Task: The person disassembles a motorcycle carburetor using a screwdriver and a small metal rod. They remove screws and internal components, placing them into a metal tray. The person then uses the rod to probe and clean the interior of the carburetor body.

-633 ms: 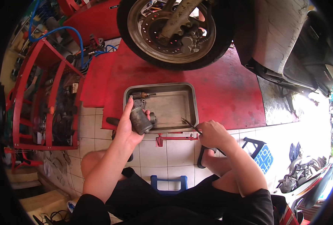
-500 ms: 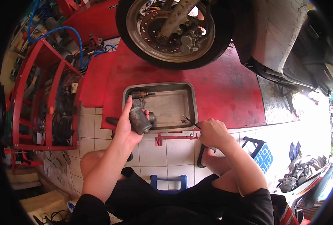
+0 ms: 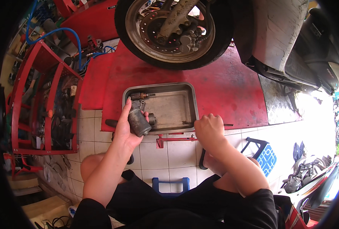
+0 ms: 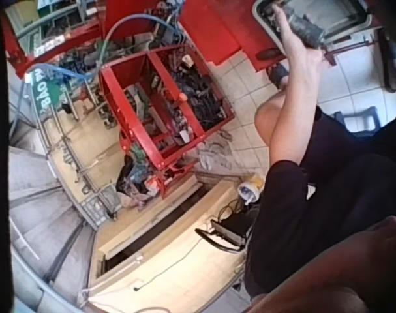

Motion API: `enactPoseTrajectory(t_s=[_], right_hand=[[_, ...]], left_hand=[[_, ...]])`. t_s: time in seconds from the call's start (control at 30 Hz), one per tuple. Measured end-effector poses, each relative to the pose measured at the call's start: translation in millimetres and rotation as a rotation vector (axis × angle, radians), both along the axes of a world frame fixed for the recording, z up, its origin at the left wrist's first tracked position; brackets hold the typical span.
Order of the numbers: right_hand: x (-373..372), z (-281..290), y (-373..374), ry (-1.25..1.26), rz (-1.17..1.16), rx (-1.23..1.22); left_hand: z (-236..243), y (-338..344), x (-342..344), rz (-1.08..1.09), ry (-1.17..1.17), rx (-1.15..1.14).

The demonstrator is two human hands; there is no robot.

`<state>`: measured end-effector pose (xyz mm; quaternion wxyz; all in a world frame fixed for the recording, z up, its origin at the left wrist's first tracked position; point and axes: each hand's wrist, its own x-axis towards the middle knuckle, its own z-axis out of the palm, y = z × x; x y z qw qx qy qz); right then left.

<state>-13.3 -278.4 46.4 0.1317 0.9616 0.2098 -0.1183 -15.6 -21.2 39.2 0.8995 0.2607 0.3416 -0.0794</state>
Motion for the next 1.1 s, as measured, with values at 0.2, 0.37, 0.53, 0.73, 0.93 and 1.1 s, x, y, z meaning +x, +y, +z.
enactPoseTrajectory(t_s=[0.2,0.37,0.53,0.73,0.93,1.1], right_hand=[[0,1,10,-0.118,0.065,-0.027],[4,4,15,-0.193,0.133,-0.029],[9,12,16,-0.215,0.144,-0.061],[18,25,6,-0.283,0.028,0.278],[15,43,13,0.173,-0.33,1.153],[-3,50,33,0.445,-0.351,1.554]], left_hand=[[4,1,0,0.015,0.01,0.015],[5,0,-1,0.03,0.016,0.019],[9,0,-2,0.03,0.027,0.027],[6,4,-3,0.025,-0.024,0.007],[8,6,-6,-0.051,-0.197,-0.086],[10,-1,-14,-0.345,-0.512,0.244]])
